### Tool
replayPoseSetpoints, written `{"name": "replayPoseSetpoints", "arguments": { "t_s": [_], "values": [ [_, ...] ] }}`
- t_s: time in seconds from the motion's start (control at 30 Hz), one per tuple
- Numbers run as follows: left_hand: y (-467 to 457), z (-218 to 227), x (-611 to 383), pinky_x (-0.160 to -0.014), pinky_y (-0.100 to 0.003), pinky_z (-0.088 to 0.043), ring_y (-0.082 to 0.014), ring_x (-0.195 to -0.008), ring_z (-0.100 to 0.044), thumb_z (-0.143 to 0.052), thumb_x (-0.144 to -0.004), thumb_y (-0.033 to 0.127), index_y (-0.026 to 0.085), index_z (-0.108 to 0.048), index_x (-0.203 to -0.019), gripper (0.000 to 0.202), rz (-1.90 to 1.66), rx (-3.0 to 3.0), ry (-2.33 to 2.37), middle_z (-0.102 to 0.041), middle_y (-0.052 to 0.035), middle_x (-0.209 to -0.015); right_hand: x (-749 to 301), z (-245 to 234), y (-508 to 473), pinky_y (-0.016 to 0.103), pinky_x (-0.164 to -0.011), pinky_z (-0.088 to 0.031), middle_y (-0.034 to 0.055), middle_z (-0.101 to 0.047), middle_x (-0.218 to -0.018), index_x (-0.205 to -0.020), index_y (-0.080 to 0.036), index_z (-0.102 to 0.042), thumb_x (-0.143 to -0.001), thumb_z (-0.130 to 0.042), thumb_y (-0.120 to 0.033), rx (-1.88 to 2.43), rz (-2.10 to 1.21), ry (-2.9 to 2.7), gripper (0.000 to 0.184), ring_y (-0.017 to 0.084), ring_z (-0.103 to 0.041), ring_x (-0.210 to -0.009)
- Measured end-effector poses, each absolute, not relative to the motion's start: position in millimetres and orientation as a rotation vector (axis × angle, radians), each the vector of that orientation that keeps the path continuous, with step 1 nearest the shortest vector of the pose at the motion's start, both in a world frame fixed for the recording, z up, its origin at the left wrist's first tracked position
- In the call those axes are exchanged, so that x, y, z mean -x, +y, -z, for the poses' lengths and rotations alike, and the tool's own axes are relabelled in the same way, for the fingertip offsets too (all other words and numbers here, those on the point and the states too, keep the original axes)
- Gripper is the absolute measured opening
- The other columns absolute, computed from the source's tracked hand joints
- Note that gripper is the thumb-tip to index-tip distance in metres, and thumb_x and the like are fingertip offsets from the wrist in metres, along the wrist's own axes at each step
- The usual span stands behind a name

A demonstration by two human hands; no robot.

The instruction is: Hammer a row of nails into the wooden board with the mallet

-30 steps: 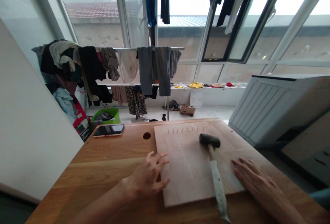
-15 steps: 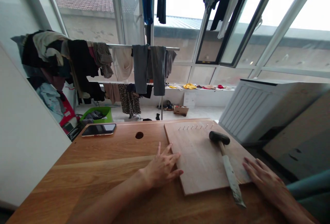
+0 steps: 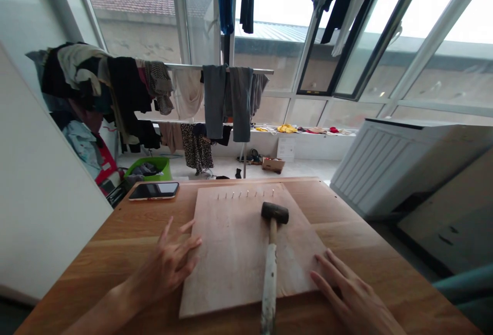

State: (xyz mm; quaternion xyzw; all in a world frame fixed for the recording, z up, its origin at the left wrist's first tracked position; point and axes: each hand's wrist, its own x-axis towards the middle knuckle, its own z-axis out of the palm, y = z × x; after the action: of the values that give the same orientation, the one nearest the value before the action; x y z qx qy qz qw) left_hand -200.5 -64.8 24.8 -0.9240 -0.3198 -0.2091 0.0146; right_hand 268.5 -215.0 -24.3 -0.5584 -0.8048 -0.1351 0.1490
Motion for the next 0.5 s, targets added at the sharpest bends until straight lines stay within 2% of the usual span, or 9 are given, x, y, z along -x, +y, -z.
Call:
{"name": "replayPoseSetpoints", "arguments": {
  "t_s": [0.07,0.13,0.2,0.27,0.37,0.5],
  "values": [
    [-66,-19,223,-0.116,-0.068,-0.019,-0.0284,-0.135,-0.049,-0.052,-0.093,0.022,0.026,-0.061,-0.124,0.033,0.669,2.803,-1.039,-0.068,-0.0053,-0.125,-248,10,-209,0.043,-0.089,-0.06,0.0013,-0.06,-0.14,-0.134,-0.04,-0.059,-0.087,-0.056,-0.024,1.554,0.304,-2.376,0.05,0.032,-0.058,-0.126],
    [-68,-12,238,-0.116,-0.066,-0.023,-0.0279,-0.133,-0.051,-0.053,-0.092,0.021,0.027,-0.061,-0.123,0.033,0.707,2.739,-1.071,-0.068,-0.0048,-0.124,-225,-6,-197,0.045,-0.093,-0.058,0.0049,-0.063,-0.135,-0.139,-0.036,-0.055,-0.09,-0.053,-0.023,1.597,0.299,-2.281,0.05,0.03,-0.061,-0.121],
    [-70,-6,246,-0.115,-0.062,-0.03,-0.0269,-0.13,-0.054,-0.054,-0.092,0.021,0.026,-0.06,-0.124,0.034,0.755,2.69,-1.097,-0.068,-0.0052,-0.124,-200,-20,-180,0.043,-0.093,-0.057,0.0084,-0.062,-0.136,-0.148,-0.03,-0.045,-0.093,-0.044,-0.015,1.575,0.329,-2.223,0.057,0.027,-0.06,-0.121],
    [-72,-2,248,-0.114,-0.058,-0.036,-0.0261,-0.128,-0.056,-0.055,-0.091,0.02,0.025,-0.06,-0.126,0.035,0.787,2.664,-1.109,-0.067,-0.0062,-0.127,-174,-30,-162,0.041,-0.097,-0.054,0.0075,-0.054,-0.144,-0.15,-0.031,-0.041,-0.091,-0.038,-0.003,1.434,0.337,-2.369,0.065,0.025,-0.053,-0.129],
    [-74,-1,246,-0.113,-0.055,-0.038,-0.0252,-0.126,-0.058,-0.055,-0.091,0.019,0.025,-0.061,-0.124,0.035,0.811,2.659,-1.116,-0.066,-0.0067,-0.127,-141,-38,-139,0.046,-0.101,-0.051,0.009,-0.052,-0.147,-0.144,-0.029,-0.049,-0.091,-0.048,-0.002,1.166,0.386,-2.606,0.059,0.029,-0.046,-0.136],
    [-75,-4,244,-0.114,-0.054,-0.038,-0.025,-0.125,-0.058,-0.054,-0.09,0.018,0.025,-0.062,-0.122,0.034,0.827,2.672,-1.156,-0.066,-0.0062,-0.127,-124,-44,-120,0.043,-0.094,-0.055,0.0108,-0.068,-0.123,-0.123,-0.02,-0.064,-0.088,-0.058,-0.003,1.047,0.343,-2.703,0.04,0.029,-0.06,-0.12]
  ]
}}
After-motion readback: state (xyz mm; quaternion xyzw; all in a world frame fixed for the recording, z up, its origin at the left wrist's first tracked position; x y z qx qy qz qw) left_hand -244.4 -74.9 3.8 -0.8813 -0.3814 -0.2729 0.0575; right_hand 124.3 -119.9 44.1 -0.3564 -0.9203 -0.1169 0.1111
